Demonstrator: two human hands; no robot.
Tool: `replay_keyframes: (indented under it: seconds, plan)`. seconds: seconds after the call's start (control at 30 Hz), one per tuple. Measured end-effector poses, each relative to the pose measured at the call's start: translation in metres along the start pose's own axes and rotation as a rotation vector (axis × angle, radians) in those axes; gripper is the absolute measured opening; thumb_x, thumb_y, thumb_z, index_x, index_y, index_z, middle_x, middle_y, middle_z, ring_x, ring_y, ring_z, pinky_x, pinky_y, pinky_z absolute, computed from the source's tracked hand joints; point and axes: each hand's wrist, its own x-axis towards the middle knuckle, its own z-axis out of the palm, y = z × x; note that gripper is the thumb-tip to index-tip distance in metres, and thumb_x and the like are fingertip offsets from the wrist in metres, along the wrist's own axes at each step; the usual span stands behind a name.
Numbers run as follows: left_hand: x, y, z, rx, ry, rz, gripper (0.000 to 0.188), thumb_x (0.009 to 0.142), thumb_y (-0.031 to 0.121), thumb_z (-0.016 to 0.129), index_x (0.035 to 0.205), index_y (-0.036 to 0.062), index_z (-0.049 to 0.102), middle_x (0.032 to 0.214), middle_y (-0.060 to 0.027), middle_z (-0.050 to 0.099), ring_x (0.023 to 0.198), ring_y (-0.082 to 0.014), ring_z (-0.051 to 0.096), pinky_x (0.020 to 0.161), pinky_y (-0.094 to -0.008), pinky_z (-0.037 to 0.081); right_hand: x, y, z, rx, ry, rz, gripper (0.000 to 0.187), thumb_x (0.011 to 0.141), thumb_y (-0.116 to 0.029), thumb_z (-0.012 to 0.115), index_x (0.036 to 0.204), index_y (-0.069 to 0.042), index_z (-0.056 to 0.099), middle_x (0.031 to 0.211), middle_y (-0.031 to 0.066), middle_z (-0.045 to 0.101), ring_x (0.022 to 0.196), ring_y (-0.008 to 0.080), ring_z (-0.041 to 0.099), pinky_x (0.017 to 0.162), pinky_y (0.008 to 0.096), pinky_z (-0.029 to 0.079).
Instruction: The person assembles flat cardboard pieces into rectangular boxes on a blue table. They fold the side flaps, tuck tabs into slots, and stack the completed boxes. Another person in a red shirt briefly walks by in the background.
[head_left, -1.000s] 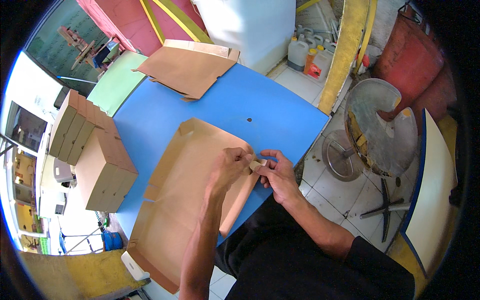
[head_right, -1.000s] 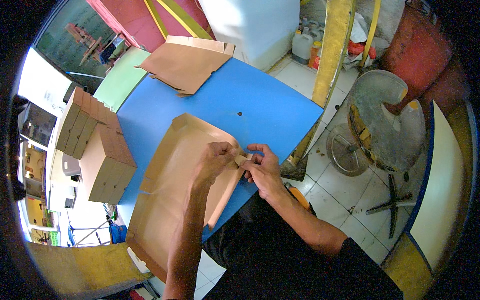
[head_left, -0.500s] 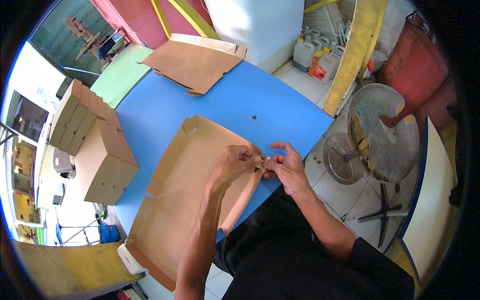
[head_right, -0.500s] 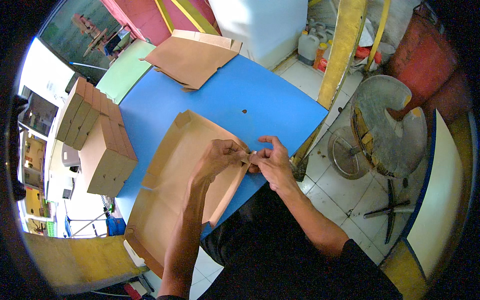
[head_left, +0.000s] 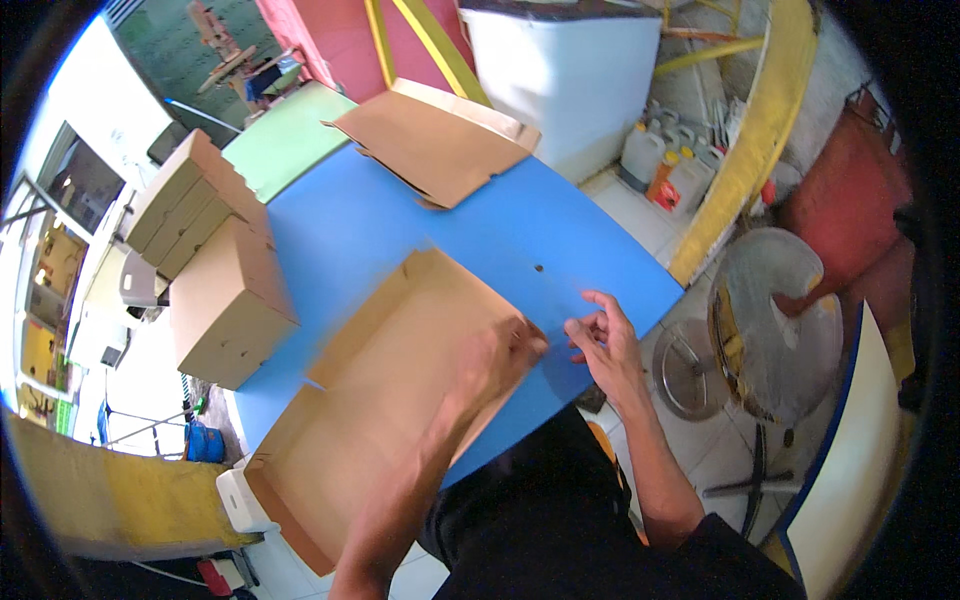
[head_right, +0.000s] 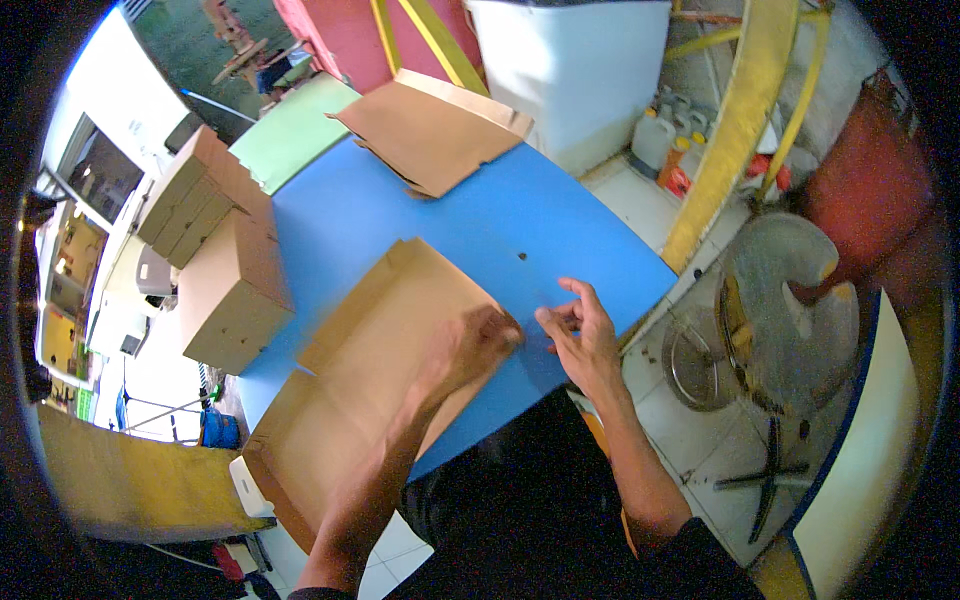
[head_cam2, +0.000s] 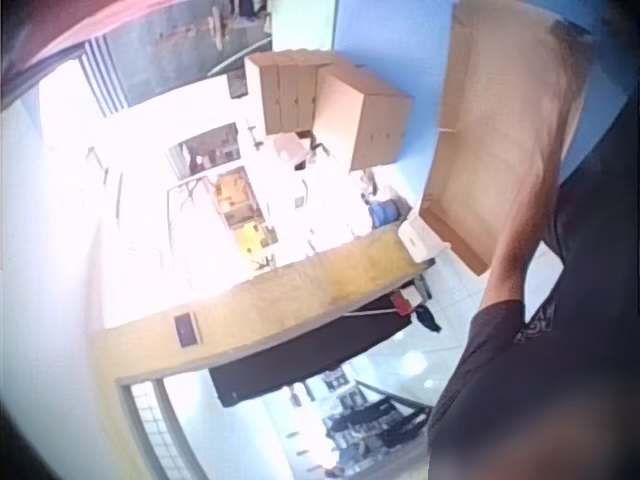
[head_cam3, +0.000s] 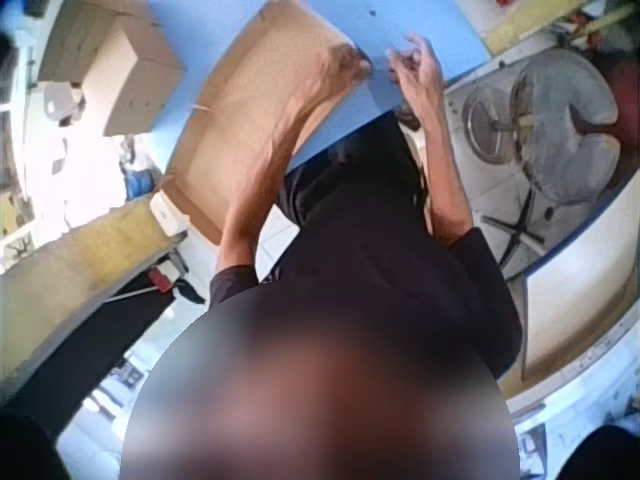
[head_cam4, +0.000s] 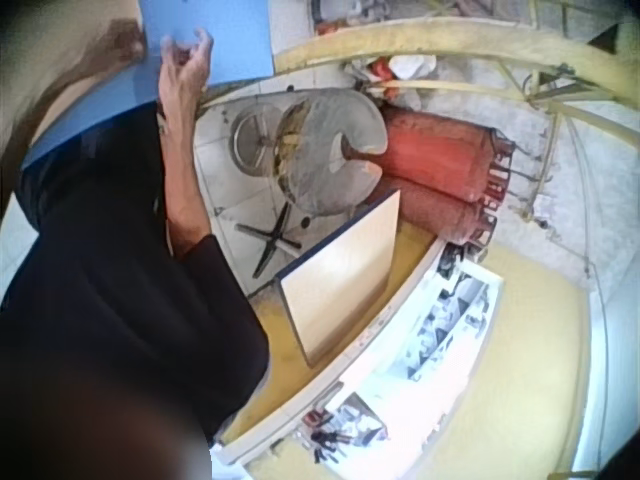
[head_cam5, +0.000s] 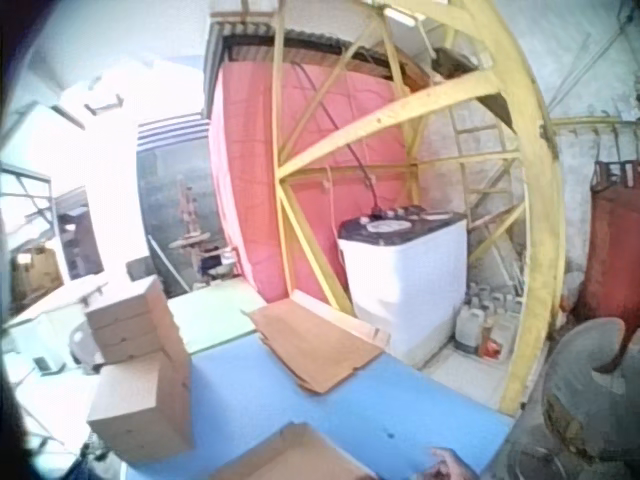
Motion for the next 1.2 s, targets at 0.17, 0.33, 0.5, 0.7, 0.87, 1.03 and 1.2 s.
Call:
replay_keyframes:
  seconds: [0.17, 0.33, 0.5, 0.7, 0.87, 1.03, 1.2]
  plan:
    - [-0.055, 0.043, 0.033, 0.427, -0.4, 0.209, 0.021, 0.084, 0.013, 0.066, 0.103, 0.0054, 0.069, 0.086, -0.0153, 0.073, 0.082, -0.0332, 0.073, 0.07, -0.044, 0.058, 0.016, -0.01, 0.0, -0.398, -0.087, -0.29, 0.065, 0.086, -0.028, 0.079, 0.138, -0.003, 0.048, 0.123, 0.0193, 0.06, 0.109, 0.0293, 0.062, 0.082, 0.0392, 0.058]
    - [-0.097, 0.073, 0.083, 0.08, -0.459, 0.613, 0.01, 0.077, 0.01, 0.064, 0.082, 0.0059, 0.07, 0.081, -0.0177, 0.071, 0.081, -0.0386, 0.071, 0.071, -0.0458, 0.057, 0.026, -0.014, -0.009, -0.947, -0.231, -0.684, 0.055, 0.077, -0.015, 0.078, 0.128, -0.004, 0.06, 0.122, 0.0185, 0.061, 0.115, 0.0389, 0.058, 0.091, 0.0477, 0.052]
    - [-0.099, 0.088, 0.07, 0.08, -0.544, 0.491, 0.01, 0.077, 0.011, 0.065, 0.083, 0.0084, 0.073, 0.085, -0.0165, 0.072, 0.088, -0.0351, 0.072, 0.076, -0.0454, 0.056, 0.021, -0.014, -0.048, -0.8, -0.172, -0.607, 0.02, 0.078, -0.01, 0.075, 0.091, 0.001, 0.064, 0.083, 0.0148, 0.062, 0.078, 0.0359, 0.061, 0.069, 0.0447, 0.049]
    - [-0.085, 0.078, 0.018, 0.523, -0.642, 0.154, 0.018, 0.078, 0.024, 0.076, 0.085, 0.0074, 0.074, 0.087, -0.013, 0.074, 0.09, -0.0286, 0.072, 0.076, -0.0444, 0.055, 0.018, -0.016, -0.078, -0.685, 0.06, -0.388, 0.012, 0.08, -0.003, 0.067, 0.085, 0.004, 0.058, 0.071, 0.01, 0.054, 0.064, 0.0178, 0.05, 0.061, 0.033, 0.043]
    - [-0.085, 0.055, 0.005, 0.328, -0.035, 0.16, 0.042, 0.075, 0.034, 0.08, 0.1, 0.003, 0.068, 0.089, -0.0146, 0.069, 0.09, -0.0337, 0.069, 0.071, -0.0467, 0.055, 0.016, -0.01, -0.023, -0.372, -0.163, -0.145, 0.013, 0.081, -0.003, 0.061, 0.091, 0.004, 0.059, 0.075, 0.0033, 0.056, 0.069, 0.0109, 0.049, 0.064, 0.0293, 0.044]
    - [-0.097, 0.036, 0.01, 0.409, 0.335, 0.16, 0.016, 0.085, 0.019, 0.064, 0.095, 0.0063, 0.064, 0.082, -0.0092, 0.063, 0.079, -0.0297, 0.066, 0.067, -0.0431, 0.054, 0.013, 0.0, 0.042, -0.144, -0.259, -0.103, 0.015, 0.083, -0.004, 0.062, 0.095, 0.004, 0.06, 0.077, 0.004, 0.06, 0.071, 0.0112, 0.053, 0.063, 0.0308, 0.045]
    - [-0.119, 0.011, -0.002, 0.318, 0.605, 0.156, 0.008, 0.074, 0.012, 0.072, 0.069, 0.0078, 0.067, 0.066, -0.0074, 0.062, 0.063, -0.0236, 0.063, 0.059, -0.0384, 0.051, 0.007, 0.006, 0.075, -0.326, -0.246, -0.348, 0.014, 0.086, -0.005, 0.059, 0.097, 0.004, 0.058, 0.077, 0.0158, 0.06, 0.066, 0.0242, 0.058, 0.063, 0.0372, 0.047]
